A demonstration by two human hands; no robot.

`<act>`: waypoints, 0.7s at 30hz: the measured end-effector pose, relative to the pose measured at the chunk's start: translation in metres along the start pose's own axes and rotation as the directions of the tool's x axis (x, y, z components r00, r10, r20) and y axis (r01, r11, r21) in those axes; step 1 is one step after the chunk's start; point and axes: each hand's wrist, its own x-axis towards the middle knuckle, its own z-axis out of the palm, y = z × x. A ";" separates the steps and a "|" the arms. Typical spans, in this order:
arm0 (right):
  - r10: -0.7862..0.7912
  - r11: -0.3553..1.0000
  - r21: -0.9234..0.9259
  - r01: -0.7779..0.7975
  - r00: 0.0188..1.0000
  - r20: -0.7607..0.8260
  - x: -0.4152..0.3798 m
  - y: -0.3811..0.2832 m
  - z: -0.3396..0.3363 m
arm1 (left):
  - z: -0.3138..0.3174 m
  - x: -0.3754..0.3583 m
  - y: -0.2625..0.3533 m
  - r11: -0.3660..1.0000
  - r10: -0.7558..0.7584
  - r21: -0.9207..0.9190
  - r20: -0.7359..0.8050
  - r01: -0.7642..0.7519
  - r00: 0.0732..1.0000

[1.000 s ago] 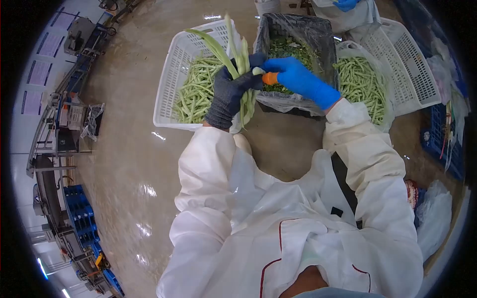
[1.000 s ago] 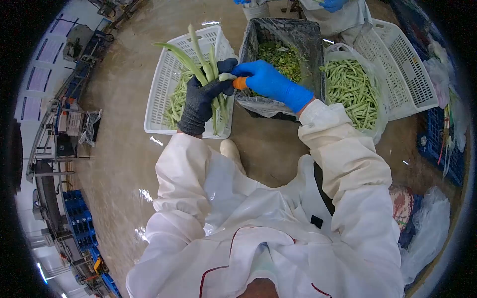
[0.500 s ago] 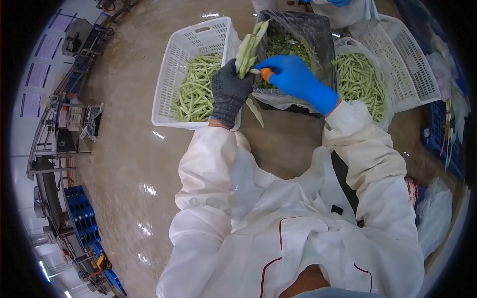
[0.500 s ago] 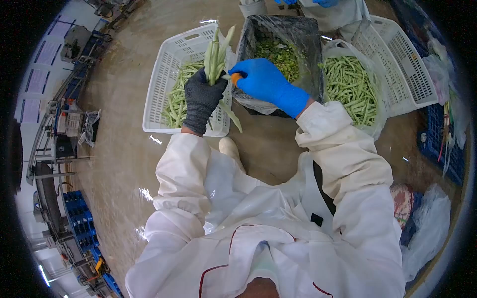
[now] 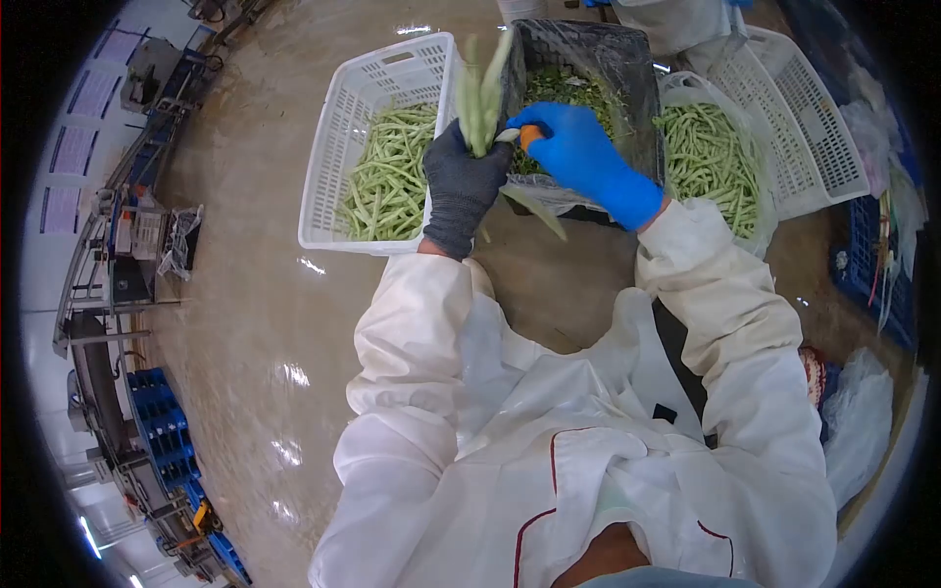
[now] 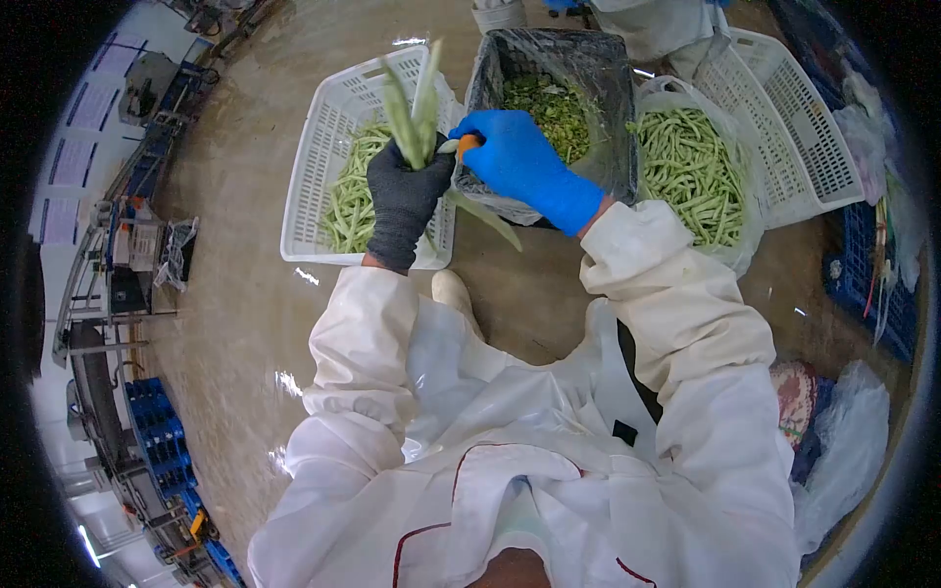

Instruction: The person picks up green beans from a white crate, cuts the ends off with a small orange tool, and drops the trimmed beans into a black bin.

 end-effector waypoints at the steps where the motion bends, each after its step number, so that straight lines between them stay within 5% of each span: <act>1: 0.071 0.994 0.079 -0.071 0.997 0.005 0.001 0.000 -0.001 | 0.001 0.000 0.000 0.991 -0.006 -0.132 -0.018 0.003 1.000; 4: 0.258 0.876 0.414 -0.247 0.966 0.028 0.011 0.039 -0.001 | -0.012 0.011 0.002 0.914 -0.006 -0.404 -0.106 -0.038 0.994; 6: 0.283 0.958 -0.009 -0.287 0.949 -0.139 0.019 0.074 -0.018 | -0.044 0.021 0.009 0.888 -0.038 -0.453 -0.237 -0.076 0.971; 8: 0.139 0.925 -0.310 -0.219 0.956 -0.259 0.025 0.134 -0.035 | -0.079 0.030 0.001 0.895 0.012 -0.409 -0.377 -0.178 0.926; 10: 0.248 0.819 -0.463 -0.340 0.936 -0.250 0.019 0.161 -0.052 | -0.112 0.030 -0.005 0.939 0.046 -0.273 -0.507 -0.211 0.861; 13: 0.170 0.859 -0.468 -0.207 0.978 -0.121 0.012 0.183 -0.056 | -0.123 0.029 -0.008 0.905 0.050 -0.315 -0.588 -0.285 0.807; 16: 0.130 0.953 -0.277 -0.121 0.991 0.015 0.023 0.143 -0.038 | -0.108 0.028 -0.011 0.897 0.102 -0.305 -0.562 -0.320 0.821; 18: 0.028 0.964 0.259 -0.064 0.990 0.141 0.031 0.117 -0.016 | -0.087 0.029 -0.007 0.887 0.088 -0.352 -0.507 -0.299 0.857; 20: 0.268 0.762 0.476 -0.440 0.882 0.387 0.018 0.052 -0.004 | -0.070 0.027 0.000 0.919 0.072 -0.313 -0.465 -0.240 0.882; 21: 0.261 0.784 0.436 -0.443 0.871 0.416 0.016 0.049 0.002 | -0.062 0.027 0.000 0.909 0.070 -0.343 -0.438 -0.238 0.896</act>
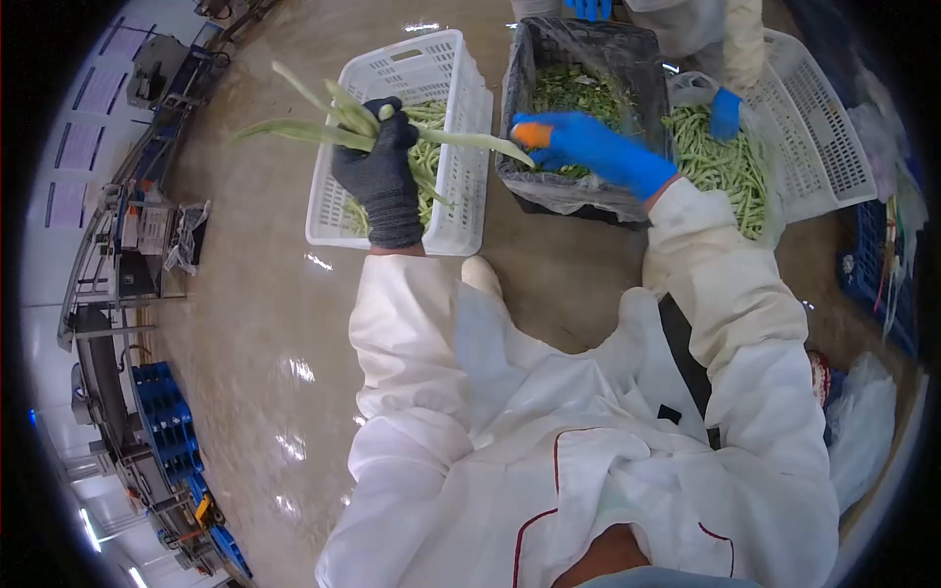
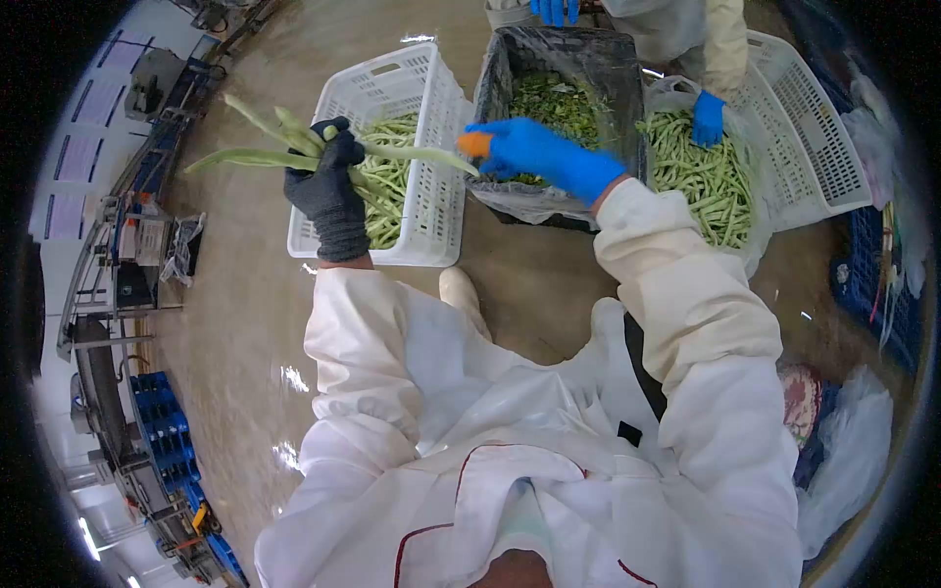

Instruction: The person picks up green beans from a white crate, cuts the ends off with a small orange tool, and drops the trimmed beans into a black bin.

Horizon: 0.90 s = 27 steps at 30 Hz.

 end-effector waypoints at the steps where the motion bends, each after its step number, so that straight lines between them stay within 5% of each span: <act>1: 0.014 0.999 -0.045 -0.013 0.999 0.031 0.001 0.004 0.006 | 0.004 -0.002 -0.001 1.000 -0.014 -0.027 0.026 0.014 1.000; 5: 0.025 0.894 -0.446 -0.046 0.998 -0.052 0.002 -0.006 0.001 | 0.001 -0.005 0.003 0.990 -0.115 0.094 0.103 0.106 0.988; 8: -0.506 0.551 -0.802 0.229 0.856 -0.103 0.007 0.020 -0.013 | -0.013 -0.001 -0.004 0.942 -0.124 0.325 0.110 0.082 0.986; 11: -0.616 0.341 -0.859 0.382 0.781 0.102 0.002 0.020 -0.009 | -0.012 -0.003 -0.011 0.890 -0.157 0.455 0.232 0.036 0.960; 15: -0.636 0.472 -0.751 0.461 0.768 0.072 -0.014 0.001 0.021 | 0.020 -0.033 -0.021 0.868 -0.456 0.439 0.520 0.232 0.723; 20: -0.610 0.659 -0.551 0.512 0.792 0.006 -0.015 -0.006 0.020 | 0.026 -0.029 -0.015 0.781 -0.488 0.596 0.396 0.187 0.778; 23: -0.696 0.412 -0.737 0.535 0.707 0.124 -0.014 -0.001 0.008 | 0.020 -0.024 -0.014 0.714 -0.483 0.693 0.378 0.104 0.790; 27: -0.651 0.318 -0.817 0.481 0.737 0.180 -0.025 -0.013 0.010 | 0.013 -0.024 -0.037 0.681 -0.368 0.730 0.413 -0.061 0.833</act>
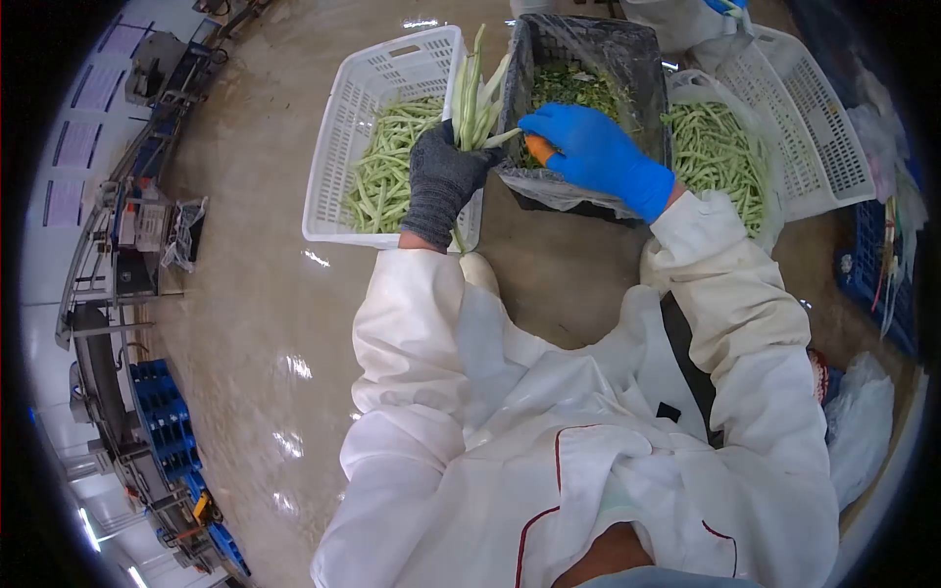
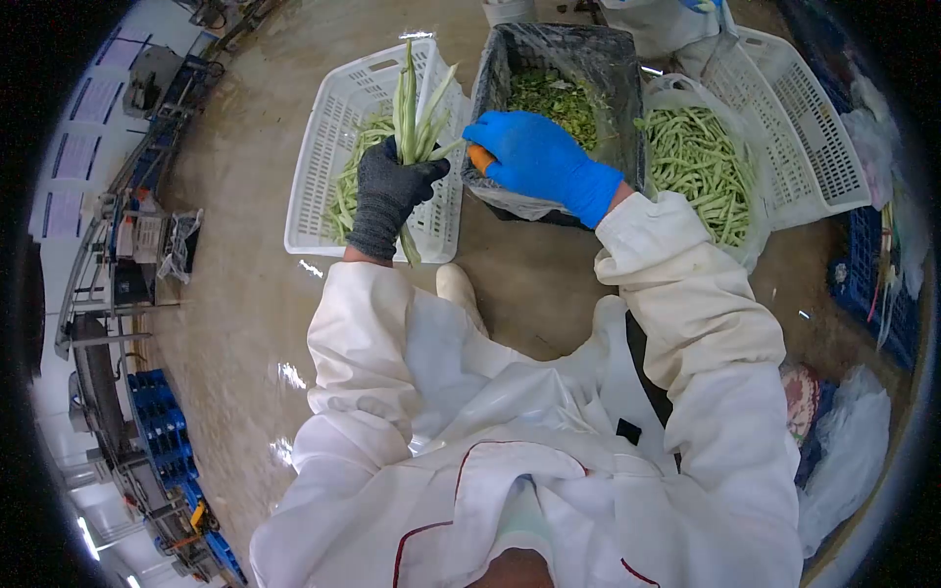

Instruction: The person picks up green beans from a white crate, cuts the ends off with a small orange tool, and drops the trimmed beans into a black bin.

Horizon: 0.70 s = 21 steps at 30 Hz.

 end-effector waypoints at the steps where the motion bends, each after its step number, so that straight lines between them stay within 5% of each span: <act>1: 0.012 1.000 0.015 -0.011 0.999 -0.038 0.000 -0.004 0.001 | 0.000 0.000 0.001 1.000 -0.009 0.001 0.016 0.009 1.000; 5: -0.030 0.995 -0.095 0.033 0.999 0.040 0.003 -0.003 0.000 | -0.001 -0.006 0.016 0.996 -0.056 -0.065 0.076 0.061 0.996; 8: 0.068 0.995 0.085 -0.054 0.982 -0.179 0.001 -0.001 0.013 | 0.004 -0.013 0.022 0.945 -0.066 -0.314 0.074 0.086 0.995; 11: 0.410 0.646 0.698 -0.309 0.912 0.025 0.010 -0.006 0.002 | 0.005 -0.016 0.026 0.781 -0.059 -0.621 0.040 0.071 0.997; 14: 0.448 0.742 0.446 -0.500 0.865 0.225 -0.001 0.029 0.014 | -0.019 -0.011 0.025 0.684 -0.081 -0.730 -0.090 -0.011 0.993; 16: 0.492 0.870 -0.135 -0.474 0.825 0.278 -0.020 0.062 0.018 | -0.052 -0.005 0.010 0.697 -0.088 -0.698 -0.312 -0.165 0.946; 18: 0.523 0.833 -0.347 -0.431 0.819 0.236 -0.048 0.098 0.020 | -0.083 0.003 -0.013 0.653 -0.197 -0.698 -0.533 -0.296 0.823; 21: 0.553 0.814 -0.340 -0.471 0.807 0.205 -0.060 0.137 0.022 | -0.108 0.014 -0.055 0.683 -0.320 -0.641 -0.695 -0.352 0.644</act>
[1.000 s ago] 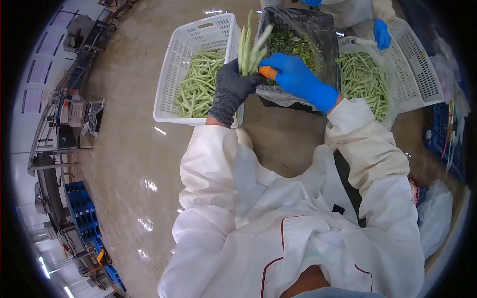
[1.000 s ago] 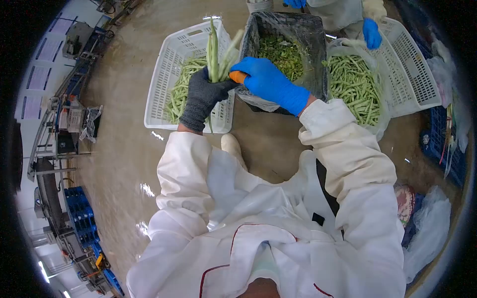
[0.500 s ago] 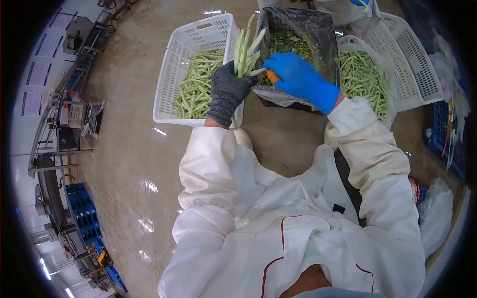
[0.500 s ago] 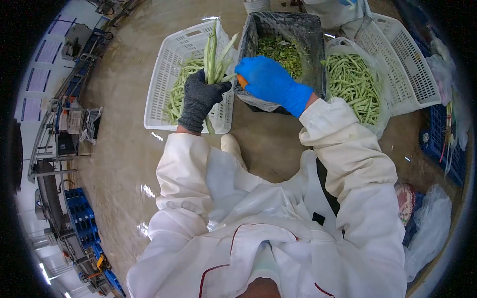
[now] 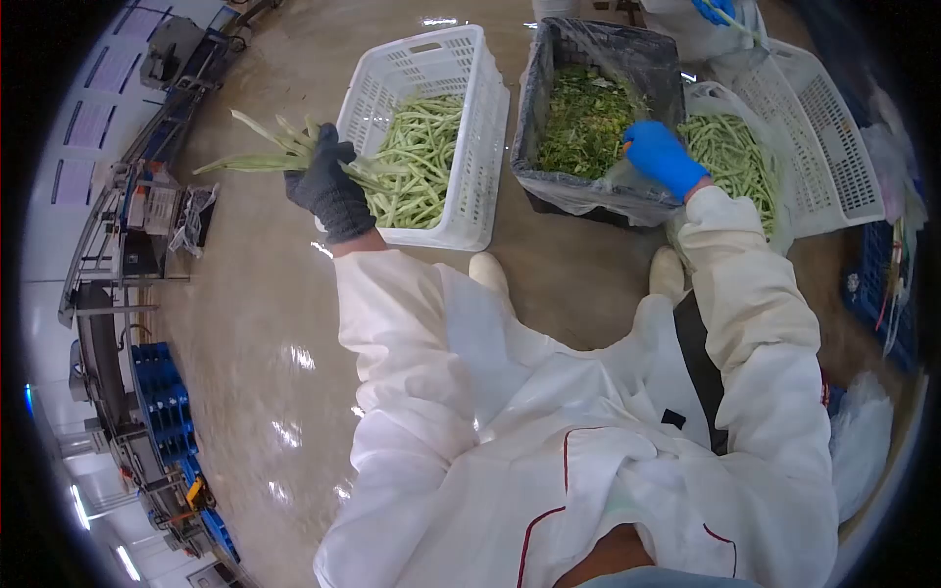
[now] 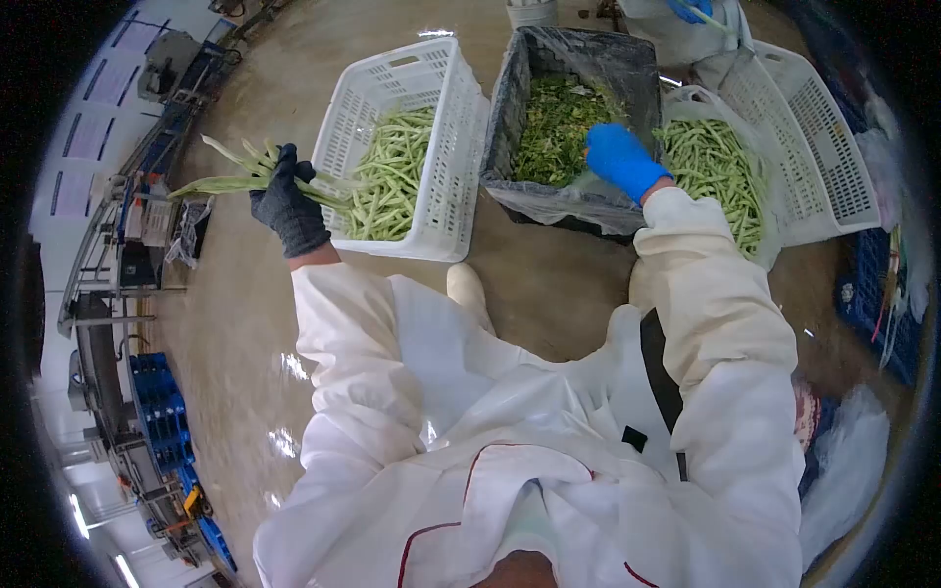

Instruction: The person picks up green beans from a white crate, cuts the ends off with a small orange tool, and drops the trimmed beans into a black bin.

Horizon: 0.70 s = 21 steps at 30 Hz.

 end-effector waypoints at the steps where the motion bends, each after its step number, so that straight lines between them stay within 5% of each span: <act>1: 0.006 1.000 -0.005 -0.007 1.000 -0.008 0.004 0.002 -0.002 | -0.006 0.008 -0.006 0.999 -0.020 0.034 -0.057 0.022 0.998; 2: 0.015 1.000 -0.010 -0.015 1.000 -0.017 0.008 0.004 -0.003 | -0.012 0.015 -0.012 0.997 -0.039 0.067 -0.111 0.046 0.993; 4: 0.023 0.998 -0.059 -0.031 0.991 -0.135 0.007 -0.007 -0.016 | -0.009 0.010 -0.010 0.981 -0.184 -0.061 0.024 0.185 0.983; 7: -0.038 0.994 -0.108 -0.007 0.910 -0.413 -0.003 -0.036 -0.035 | -0.006 0.005 -0.009 0.871 -0.337 -0.187 0.442 0.453 0.831; 9: -0.110 0.994 -0.049 0.100 0.833 -0.542 0.000 -0.051 -0.041 | 0.012 -0.019 0.002 0.813 -0.347 -0.242 0.528 0.529 0.775; 12: -0.033 0.823 0.549 0.146 0.977 -0.211 -0.006 -0.094 -0.062 | 0.035 -0.051 0.018 0.785 -0.335 -0.237 0.614 0.572 0.715; 14: -0.158 0.651 0.720 0.242 0.970 -0.183 -0.009 -0.116 -0.065 | 0.039 -0.059 0.015 0.791 -0.292 -0.219 0.684 0.571 0.668; 15: -0.221 0.545 0.792 0.275 0.958 -0.181 -0.010 -0.126 -0.067 | 0.041 -0.060 0.014 0.774 -0.287 -0.232 0.701 0.589 0.653; 21: -0.325 0.488 0.849 0.201 0.945 -0.038 -0.012 -0.145 -0.072 | 0.047 -0.069 0.016 0.704 -0.250 -0.319 0.725 0.635 0.641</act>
